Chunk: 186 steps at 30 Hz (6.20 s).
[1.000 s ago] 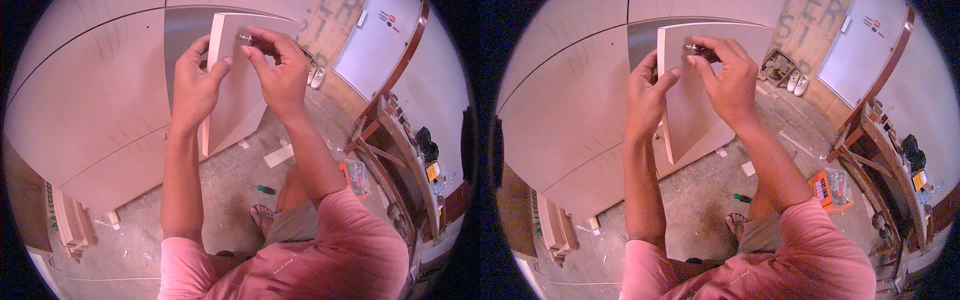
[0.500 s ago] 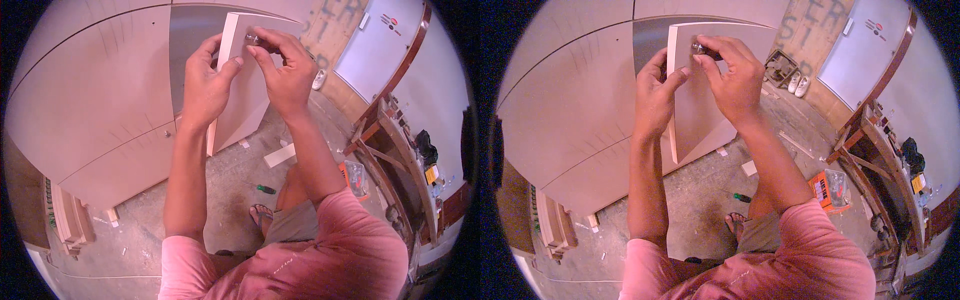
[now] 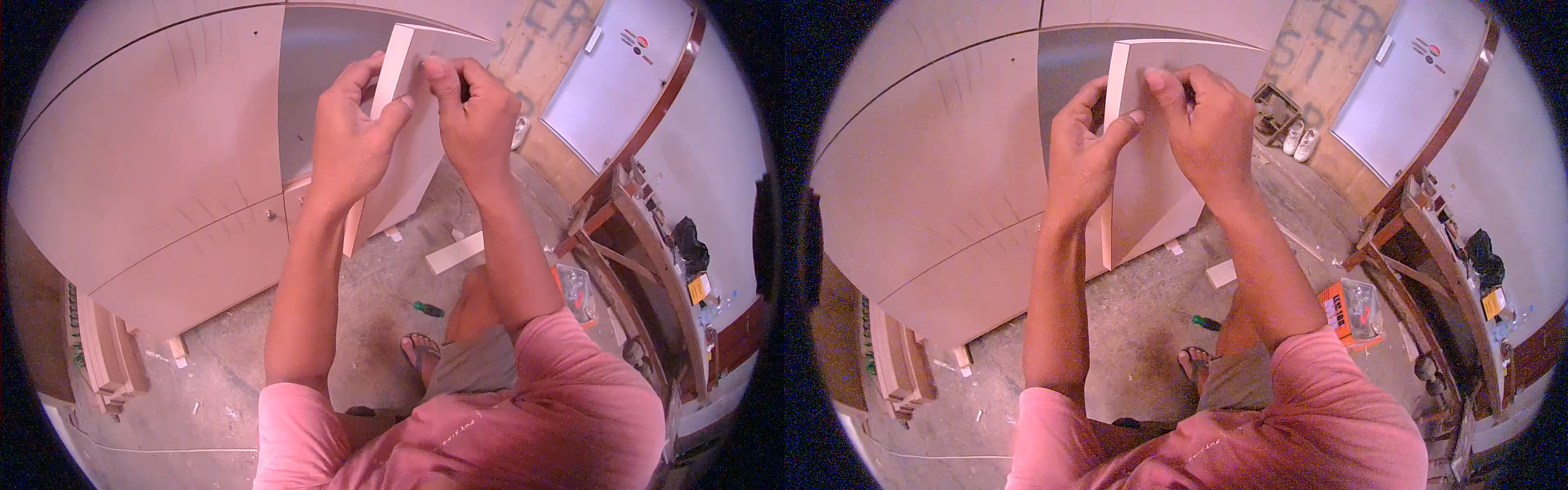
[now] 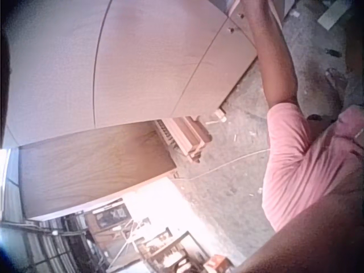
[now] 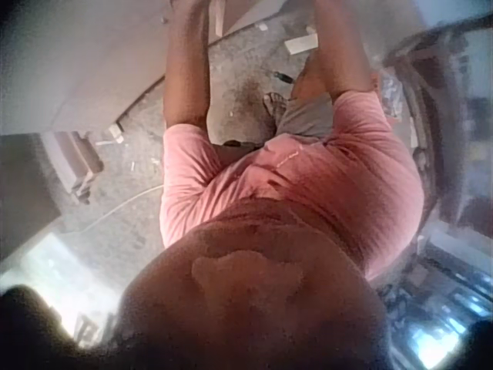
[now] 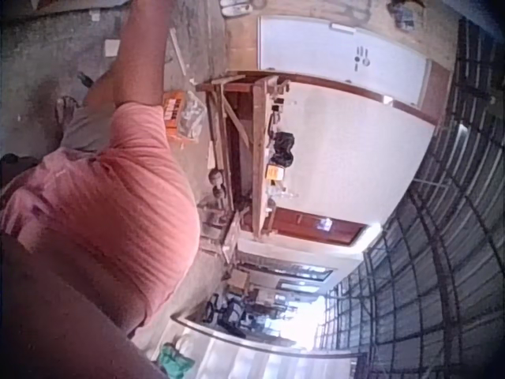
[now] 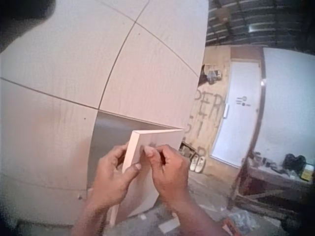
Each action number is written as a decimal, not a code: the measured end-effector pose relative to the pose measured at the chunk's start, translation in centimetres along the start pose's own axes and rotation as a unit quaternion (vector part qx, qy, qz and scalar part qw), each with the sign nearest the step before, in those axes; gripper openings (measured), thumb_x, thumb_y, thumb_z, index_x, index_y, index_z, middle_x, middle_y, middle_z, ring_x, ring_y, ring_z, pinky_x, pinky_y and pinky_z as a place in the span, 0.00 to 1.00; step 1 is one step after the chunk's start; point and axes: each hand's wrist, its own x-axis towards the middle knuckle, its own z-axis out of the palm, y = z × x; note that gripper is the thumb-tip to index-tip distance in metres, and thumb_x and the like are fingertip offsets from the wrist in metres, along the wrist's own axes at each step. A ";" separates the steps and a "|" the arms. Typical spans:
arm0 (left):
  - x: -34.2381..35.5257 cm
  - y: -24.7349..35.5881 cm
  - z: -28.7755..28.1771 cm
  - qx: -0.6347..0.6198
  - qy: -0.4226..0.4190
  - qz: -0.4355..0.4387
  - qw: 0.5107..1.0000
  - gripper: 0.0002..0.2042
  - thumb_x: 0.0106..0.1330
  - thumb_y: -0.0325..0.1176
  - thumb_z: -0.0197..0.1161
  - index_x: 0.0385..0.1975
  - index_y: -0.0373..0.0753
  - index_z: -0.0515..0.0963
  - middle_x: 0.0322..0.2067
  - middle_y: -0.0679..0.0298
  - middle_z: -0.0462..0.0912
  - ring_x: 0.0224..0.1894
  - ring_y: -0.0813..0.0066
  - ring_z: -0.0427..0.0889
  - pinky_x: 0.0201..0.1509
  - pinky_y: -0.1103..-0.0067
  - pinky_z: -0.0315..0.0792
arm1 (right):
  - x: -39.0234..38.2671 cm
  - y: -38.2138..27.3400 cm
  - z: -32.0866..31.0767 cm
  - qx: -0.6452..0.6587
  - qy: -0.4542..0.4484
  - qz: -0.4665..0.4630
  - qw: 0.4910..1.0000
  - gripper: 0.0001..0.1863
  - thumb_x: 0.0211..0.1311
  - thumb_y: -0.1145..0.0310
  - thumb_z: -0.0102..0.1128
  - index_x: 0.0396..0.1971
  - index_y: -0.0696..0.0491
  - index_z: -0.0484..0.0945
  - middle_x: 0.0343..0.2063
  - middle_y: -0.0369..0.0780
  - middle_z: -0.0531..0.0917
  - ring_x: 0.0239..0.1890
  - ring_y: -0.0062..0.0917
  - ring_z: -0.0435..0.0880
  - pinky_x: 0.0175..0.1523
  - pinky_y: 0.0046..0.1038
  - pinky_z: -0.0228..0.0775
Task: The person installs a handle on a cabinet door by holding the handle against the pre-drilled hole and securing it with a screw using a screwdriver.
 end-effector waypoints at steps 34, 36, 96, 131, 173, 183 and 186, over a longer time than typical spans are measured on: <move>-1.1 0.1 1.5 0.011 0.022 0.064 0.998 0.24 0.52 0.35 0.69 0.49 0.29 0.79 0.57 0.39 0.77 0.63 0.52 0.75 0.69 0.68 0.64 | -1.8 1.4 -2.9 0.011 0.013 -0.104 0.994 0.17 0.73 0.55 0.54 0.43 0.56 0.79 0.35 0.42 0.84 0.33 0.25 0.84 0.35 0.28 0.74; -1.3 0.5 1.9 0.019 0.016 0.071 0.997 0.24 0.51 0.35 0.69 0.48 0.30 0.80 0.57 0.37 0.76 0.64 0.50 0.74 0.69 0.67 0.63 | -1.5 1.5 -3.4 -0.011 -0.005 -0.029 1.000 0.18 0.74 0.55 0.54 0.41 0.56 0.79 0.31 0.42 0.84 0.31 0.24 0.83 0.34 0.27 0.73; -2.6 0.8 5.8 0.038 0.018 0.144 0.989 0.22 0.54 0.33 0.68 0.52 0.36 0.80 0.53 0.51 0.82 0.71 0.47 0.65 0.76 0.52 0.44 | -0.3 2.5 -8.2 -0.039 -0.078 -0.096 0.992 0.21 0.74 0.51 0.49 0.37 0.56 0.77 0.24 0.43 0.79 0.28 0.30 0.81 0.35 0.34 0.72; -2.8 0.7 6.6 0.059 0.046 0.153 0.985 0.20 0.56 0.34 0.67 0.50 0.37 0.81 0.53 0.52 0.82 0.70 0.49 0.67 0.76 0.49 0.36 | -1.5 1.8 -7.4 0.226 -0.142 0.265 0.926 0.26 0.77 0.48 0.41 0.35 0.57 0.75 0.25 0.37 0.78 0.29 0.25 0.78 0.33 0.31 0.69; -2.9 4.2 6.6 0.149 0.015 0.135 0.979 0.13 0.61 0.25 0.64 0.44 0.27 0.75 0.36 0.51 0.83 0.37 0.63 0.85 0.44 0.75 0.79 | -1.6 6.0 -10.9 0.249 -0.316 0.332 0.853 0.13 0.68 0.58 0.55 0.36 0.54 0.77 0.27 0.38 0.80 0.30 0.20 0.79 0.36 0.24 0.72; -0.7 2.9 5.7 0.335 0.116 0.082 0.931 0.18 0.62 0.37 0.71 0.44 0.30 0.79 0.36 0.58 0.87 0.39 0.72 0.85 0.50 0.76 0.75 | -46.1 27.6 -2.9 -0.048 -0.698 0.105 0.706 0.17 0.67 0.57 0.56 0.41 0.57 0.77 0.36 0.45 0.81 0.37 0.35 0.78 0.47 0.40 0.69; -0.5 2.3 6.0 0.191 0.144 0.084 0.967 0.22 0.60 0.37 0.75 0.48 0.29 0.77 0.42 0.59 0.84 0.44 0.74 0.81 0.54 0.77 0.73 | -52.8 29.2 -1.9 -0.088 -0.719 0.128 0.678 0.17 0.66 0.58 0.57 0.44 0.57 0.76 0.40 0.45 0.80 0.41 0.35 0.77 0.50 0.41 0.67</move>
